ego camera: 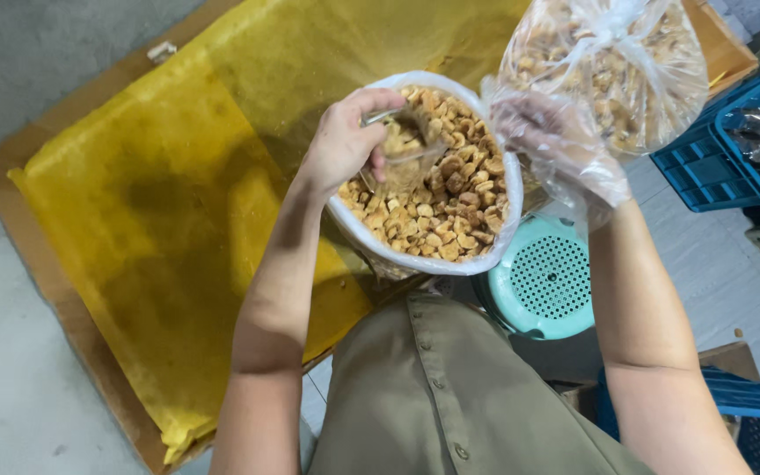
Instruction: The person scoops dried banana chips from a large sack into small silver pouches, weighs each pouch on a digital scale, and places the filled pouches into a blue crate. The process is repeated multiple times.
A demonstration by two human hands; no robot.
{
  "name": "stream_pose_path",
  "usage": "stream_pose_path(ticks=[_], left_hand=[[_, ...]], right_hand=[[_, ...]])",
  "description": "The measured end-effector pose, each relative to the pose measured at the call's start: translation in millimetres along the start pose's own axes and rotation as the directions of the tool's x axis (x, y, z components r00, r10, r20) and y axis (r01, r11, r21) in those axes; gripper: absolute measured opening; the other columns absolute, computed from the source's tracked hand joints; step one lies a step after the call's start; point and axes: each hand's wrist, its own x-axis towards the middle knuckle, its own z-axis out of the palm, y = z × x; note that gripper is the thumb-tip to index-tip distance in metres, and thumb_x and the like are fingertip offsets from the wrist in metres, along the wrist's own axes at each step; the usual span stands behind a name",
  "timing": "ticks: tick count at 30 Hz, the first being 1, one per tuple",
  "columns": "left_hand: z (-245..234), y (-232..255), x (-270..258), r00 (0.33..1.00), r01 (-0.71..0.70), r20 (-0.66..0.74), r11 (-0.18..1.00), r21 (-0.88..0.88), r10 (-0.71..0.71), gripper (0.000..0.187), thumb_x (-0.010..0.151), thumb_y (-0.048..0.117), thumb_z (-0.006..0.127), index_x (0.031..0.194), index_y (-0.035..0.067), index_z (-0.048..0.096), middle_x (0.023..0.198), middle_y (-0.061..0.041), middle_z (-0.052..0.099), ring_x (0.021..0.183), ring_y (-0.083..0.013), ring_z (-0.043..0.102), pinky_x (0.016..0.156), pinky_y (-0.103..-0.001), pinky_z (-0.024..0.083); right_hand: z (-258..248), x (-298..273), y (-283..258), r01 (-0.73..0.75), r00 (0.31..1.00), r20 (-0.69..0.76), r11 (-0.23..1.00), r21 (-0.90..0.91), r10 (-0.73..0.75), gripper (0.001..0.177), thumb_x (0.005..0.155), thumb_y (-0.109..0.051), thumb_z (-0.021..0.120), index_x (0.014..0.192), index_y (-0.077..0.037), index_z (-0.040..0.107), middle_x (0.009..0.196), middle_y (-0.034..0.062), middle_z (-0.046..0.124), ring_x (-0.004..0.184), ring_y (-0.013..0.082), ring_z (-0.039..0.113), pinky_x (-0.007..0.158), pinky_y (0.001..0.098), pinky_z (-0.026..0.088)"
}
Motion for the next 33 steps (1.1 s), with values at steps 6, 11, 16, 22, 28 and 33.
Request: stream_pose_path(ticks=[6,11,16,22,28,33], left_hand=[[-3,-1,-1,0.993,-0.121,-0.023,0.977,-0.173,0.119,0.043,0.09,-0.009,0.048,0.131,-0.011,0.061,0.137,-0.016,0.055,0.061,-0.012,0.064,0.058,-0.028,0.063],[8,2,4,0.992,-0.108,0.043,0.98,-0.17,0.117,0.044,0.089,-0.008,0.05,0.132,-0.01,0.061,0.141,-0.014,0.052,0.063,-0.0124,0.066,0.059,-0.028,0.064],[34,7,-1,0.921,-0.147,0.34,0.977,-0.151,0.192,0.046,0.09,-0.007,0.048,0.135,-0.01,0.057,0.144,-0.015,0.049,0.067,-0.0147,0.069,0.063,-0.029,0.068],[138,7,-24,0.695,-0.193,0.696,0.979,-0.06,0.18,0.04,0.089,-0.007,0.05,0.127,-0.009,0.061,0.135,-0.012,0.055,0.066,-0.016,0.074,0.059,-0.03,0.069],[252,-1,-96,0.378,-0.125,0.91,0.983,-0.135,0.173,0.04,0.087,-0.008,0.048,0.124,-0.009,0.064,0.126,-0.012,0.057,0.064,-0.0157,0.074,0.058,-0.03,0.07],[339,-27,-167,0.196,-0.009,0.963,0.983,-0.185,0.183,0.039,0.091,-0.008,0.051,0.128,-0.008,0.062,0.127,-0.011,0.056,0.066,-0.0142,0.07,0.059,-0.031,0.07]], right_hand=[[5,1,5,0.01,1.0,0.02,0.992,0.126,-0.013,0.026,0.098,-0.018,0.071,0.12,-0.006,0.068,0.109,0.0052,0.07,0.101,0.0141,0.066,0.087,0.03,0.056],[23,-22,9,0.085,0.995,-0.082,0.955,0.285,-0.064,0.024,0.097,-0.019,0.072,0.117,-0.006,0.068,0.114,0.0054,0.071,0.108,0.016,0.068,0.088,0.0312,0.058],[43,-86,32,0.21,0.944,-0.325,0.855,0.474,-0.053,0.03,0.098,-0.017,0.072,0.123,-0.005,0.064,0.117,0.0089,0.07,0.11,0.0192,0.069,0.091,0.0332,0.058],[47,-208,43,0.282,0.768,-0.641,0.904,0.322,-0.011,0.03,0.102,-0.018,0.071,0.127,-0.002,0.064,0.122,0.0092,0.069,0.114,0.0185,0.068,0.095,0.0315,0.057],[65,-353,41,0.306,0.427,-0.901,0.927,0.219,0.072,0.023,0.107,-0.014,0.073,0.125,-0.002,0.065,0.121,0.0097,0.071,0.111,0.0179,0.071,0.094,0.0299,0.059],[103,-462,44,0.325,0.153,-0.976,0.925,0.198,0.155,0.017,0.11,-0.011,0.073,0.122,-0.003,0.065,0.12,0.0095,0.072,0.111,0.0179,0.071,0.093,0.0303,0.06]])
